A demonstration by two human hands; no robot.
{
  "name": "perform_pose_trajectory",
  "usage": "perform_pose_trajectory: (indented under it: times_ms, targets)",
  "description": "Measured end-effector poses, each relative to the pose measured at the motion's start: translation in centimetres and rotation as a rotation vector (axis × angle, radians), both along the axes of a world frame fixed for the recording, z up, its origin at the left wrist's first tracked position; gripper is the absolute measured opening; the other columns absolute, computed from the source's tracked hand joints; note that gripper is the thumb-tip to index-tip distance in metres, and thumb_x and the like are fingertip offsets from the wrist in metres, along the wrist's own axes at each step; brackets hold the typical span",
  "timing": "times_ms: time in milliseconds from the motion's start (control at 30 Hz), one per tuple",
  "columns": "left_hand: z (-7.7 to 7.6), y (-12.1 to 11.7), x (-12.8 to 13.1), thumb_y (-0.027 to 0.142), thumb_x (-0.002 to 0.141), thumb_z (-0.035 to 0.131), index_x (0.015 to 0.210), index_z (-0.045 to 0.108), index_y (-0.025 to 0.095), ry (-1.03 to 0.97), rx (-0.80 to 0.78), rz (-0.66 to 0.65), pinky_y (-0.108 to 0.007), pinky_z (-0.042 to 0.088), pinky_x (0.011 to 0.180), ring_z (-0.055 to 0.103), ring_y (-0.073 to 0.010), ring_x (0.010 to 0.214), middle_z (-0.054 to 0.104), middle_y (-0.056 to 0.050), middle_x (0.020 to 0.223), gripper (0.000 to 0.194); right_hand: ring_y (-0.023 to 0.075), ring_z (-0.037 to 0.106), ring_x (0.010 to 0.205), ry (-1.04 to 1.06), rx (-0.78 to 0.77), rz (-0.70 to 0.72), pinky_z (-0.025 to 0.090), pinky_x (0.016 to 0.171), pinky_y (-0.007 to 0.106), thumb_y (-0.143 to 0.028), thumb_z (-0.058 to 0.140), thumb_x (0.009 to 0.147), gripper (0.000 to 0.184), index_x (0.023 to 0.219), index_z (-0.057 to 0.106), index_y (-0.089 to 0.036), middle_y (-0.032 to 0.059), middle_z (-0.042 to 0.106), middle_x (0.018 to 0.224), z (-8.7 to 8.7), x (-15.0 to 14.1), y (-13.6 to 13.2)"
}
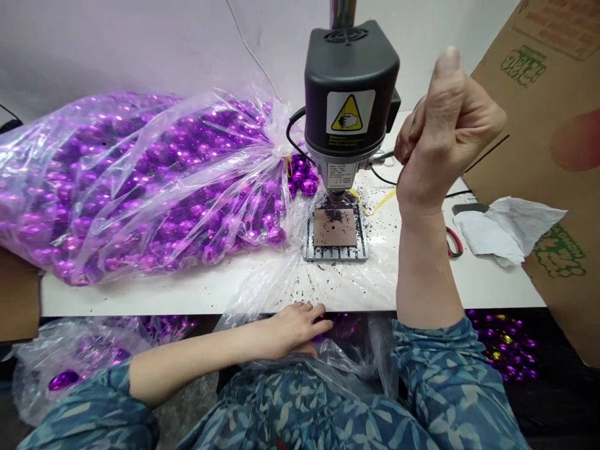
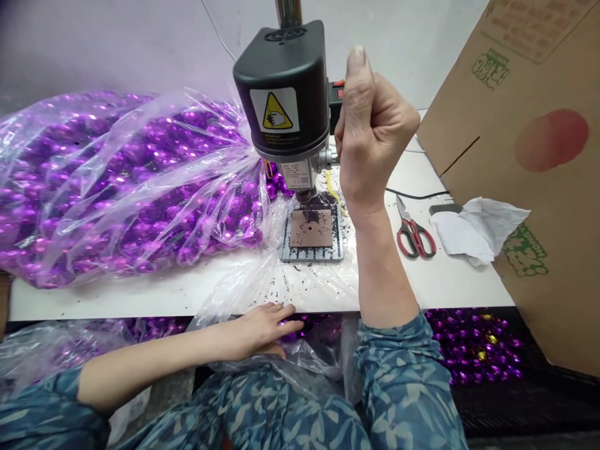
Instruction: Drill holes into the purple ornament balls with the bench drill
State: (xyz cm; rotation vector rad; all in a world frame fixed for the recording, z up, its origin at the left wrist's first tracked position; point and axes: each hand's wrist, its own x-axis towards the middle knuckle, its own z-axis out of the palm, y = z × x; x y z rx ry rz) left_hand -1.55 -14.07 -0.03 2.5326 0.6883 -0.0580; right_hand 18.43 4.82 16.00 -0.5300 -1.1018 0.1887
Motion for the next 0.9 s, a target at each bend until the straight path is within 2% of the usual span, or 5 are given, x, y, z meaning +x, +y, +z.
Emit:
perform_pose_trajectory:
  times_ms: [167,333,467,667,900]
  targets:
    - [0.3,8.2,-0.8,0.026,0.108,0.051,0.119,0.069,0.02,-0.447,0.097,0.358,-0.036,0.063,0.084,0.074,-0.023,0.095,0.075,-0.01,0.107,0.022,0.0096,0.029,0.038,-0.052,-0.036,-0.09,0.033,0.048,0.034,-0.093,0.04,0.082,0.076,0.053,0.024,-0.025,-0.0051,0.025,0.043,-0.4,0.1,0.1]
    - [0.3,23.4,0.3,0.017,0.099,0.059,0.112,0.069,0.021,-0.66,0.15,1.009,-0.044,0.058,0.096,0.072,-0.027,0.093,0.075,-0.008,0.093,0.017,0.0085,0.028,0.04,-0.093,-0.064,-0.184,0.036,0.049,0.033,-0.086,0.033,0.091,0.072,0.054,0.027,-0.025,-0.0047,0.024,0.045,-1.2,0.2,0.6]
    - [-1.2,30.1,2.6,0.012,0.083,0.076,0.086,0.069,0.021,-0.594,0.078,1.202,-0.045,0.051,0.106,0.072,-0.0378,0.114,0.074,-0.011,0.088,0.012,0.0083,0.029,0.042,-0.095,-0.045,-0.129,0.033,0.048,0.033,-0.078,0.043,0.094,0.068,0.055,0.031,-0.024,-0.0044,0.027,0.046,-1.5,0.5,0.7]
    - [-2.5,30.9,3.3,0.011,0.072,0.085,0.087,0.067,0.02,-0.815,-0.024,1.165,-0.04,0.054,0.103,0.073,-0.0292,0.107,0.076,-0.007,0.091,0.026,0.0067,0.029,0.041,-0.107,0.019,-0.064,0.034,0.048,0.031,-0.076,0.042,0.096,0.068,0.054,0.028,-0.024,-0.0053,0.024,0.045,-1.0,0.4,-0.3]
    - [-0.7,25.1,-0.5,0.034,0.078,0.09,0.101,0.067,0.018,-1.163,-0.607,1.16,-0.033,0.065,0.079,0.075,-0.0165,0.08,0.079,-0.005,0.093,0.036,0.0065,0.029,0.039,-0.063,-0.006,-0.084,0.03,0.046,0.031,-0.083,0.04,0.091,0.071,0.054,0.026,-0.024,-0.0054,0.025,0.044,-0.8,0.0,-0.8]
